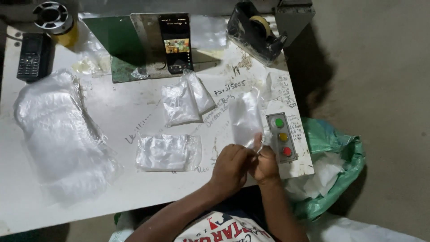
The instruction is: A person is seen handling and organizing small plastic bags on a workstation, occasionally interacting with a packaging machine to feed material.
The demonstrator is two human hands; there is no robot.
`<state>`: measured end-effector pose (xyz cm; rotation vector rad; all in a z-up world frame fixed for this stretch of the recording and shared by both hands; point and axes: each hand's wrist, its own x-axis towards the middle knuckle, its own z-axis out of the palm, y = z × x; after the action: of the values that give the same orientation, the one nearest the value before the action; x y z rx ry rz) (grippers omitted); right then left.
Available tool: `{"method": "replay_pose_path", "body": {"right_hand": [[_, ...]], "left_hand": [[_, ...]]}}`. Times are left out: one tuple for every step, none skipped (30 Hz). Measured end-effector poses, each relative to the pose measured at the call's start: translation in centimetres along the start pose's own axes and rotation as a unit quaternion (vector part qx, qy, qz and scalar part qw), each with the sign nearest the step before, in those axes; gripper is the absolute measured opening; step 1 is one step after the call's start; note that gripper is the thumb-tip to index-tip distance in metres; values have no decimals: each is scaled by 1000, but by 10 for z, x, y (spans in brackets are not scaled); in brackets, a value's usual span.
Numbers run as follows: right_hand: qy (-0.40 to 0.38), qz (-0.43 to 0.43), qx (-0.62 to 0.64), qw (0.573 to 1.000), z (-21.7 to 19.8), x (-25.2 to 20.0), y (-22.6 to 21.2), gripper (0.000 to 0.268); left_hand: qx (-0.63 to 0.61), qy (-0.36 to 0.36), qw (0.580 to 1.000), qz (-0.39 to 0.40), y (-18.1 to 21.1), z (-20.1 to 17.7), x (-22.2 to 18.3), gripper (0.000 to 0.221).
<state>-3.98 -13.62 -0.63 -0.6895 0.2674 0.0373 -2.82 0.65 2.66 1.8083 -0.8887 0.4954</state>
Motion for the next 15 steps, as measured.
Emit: {"method": "replay_pose_path", "body": {"right_hand": [[5, 55, 52, 997, -19, 4, 11, 60], [10, 111, 103, 988, -38, 7, 22, 66], [8, 117, 100, 988, -29, 8, 22, 66], [62, 133, 97, 984, -18, 9, 23, 52], [110, 145, 92, 979, -6, 16, 22, 38], [102, 148, 88, 980, 23, 15, 13, 38], [89, 195, 73, 974, 50, 8, 6, 36], [75, 242, 57, 966, 75, 1, 0, 35], [78, 247, 56, 964, 34, 19, 4, 35], [85, 240, -83, 964, -7, 36, 8, 26], [87, 222, -220, 946, -47, 57, 12, 18], [88, 222, -219, 946, -10, 44, -15, 18], [123, 120, -411, 895, 27, 33, -41, 23], [150, 12, -581, 800, 65, 21, -67, 30], [149, 14, -583, 799, 60, 31, -61, 30]], "left_hand": [[-6, -3, 1000, -25, 7, -5, 0, 12], [-13, -6, 999, -49, 13, -11, -1, 17], [-9, -1, 999, -54, 8, -20, -6, 17], [11, -25, 998, -48, 4, -29, -11, 22], [34, -47, 998, -37, -4, -39, -12, 28], [40, -40, 998, -36, -3, -56, -2, 28], [62, -69, 994, -57, 1, -72, 3, 34], [84, -98, 989, -78, 5, -87, 8, 41], [83, -99, 988, -84, -3, -83, -8, 41], [92, -162, 974, -132, -12, -77, -23, 47], [103, -224, 954, -172, -24, -73, -35, 55], [102, -225, 954, -172, -20, -70, -38, 55], [131, -223, 951, -168, -17, -68, -41, 55], [159, -221, 948, -164, -14, -65, -43, 56], [158, -220, 948, -167, -17, -63, -40, 56]]}}
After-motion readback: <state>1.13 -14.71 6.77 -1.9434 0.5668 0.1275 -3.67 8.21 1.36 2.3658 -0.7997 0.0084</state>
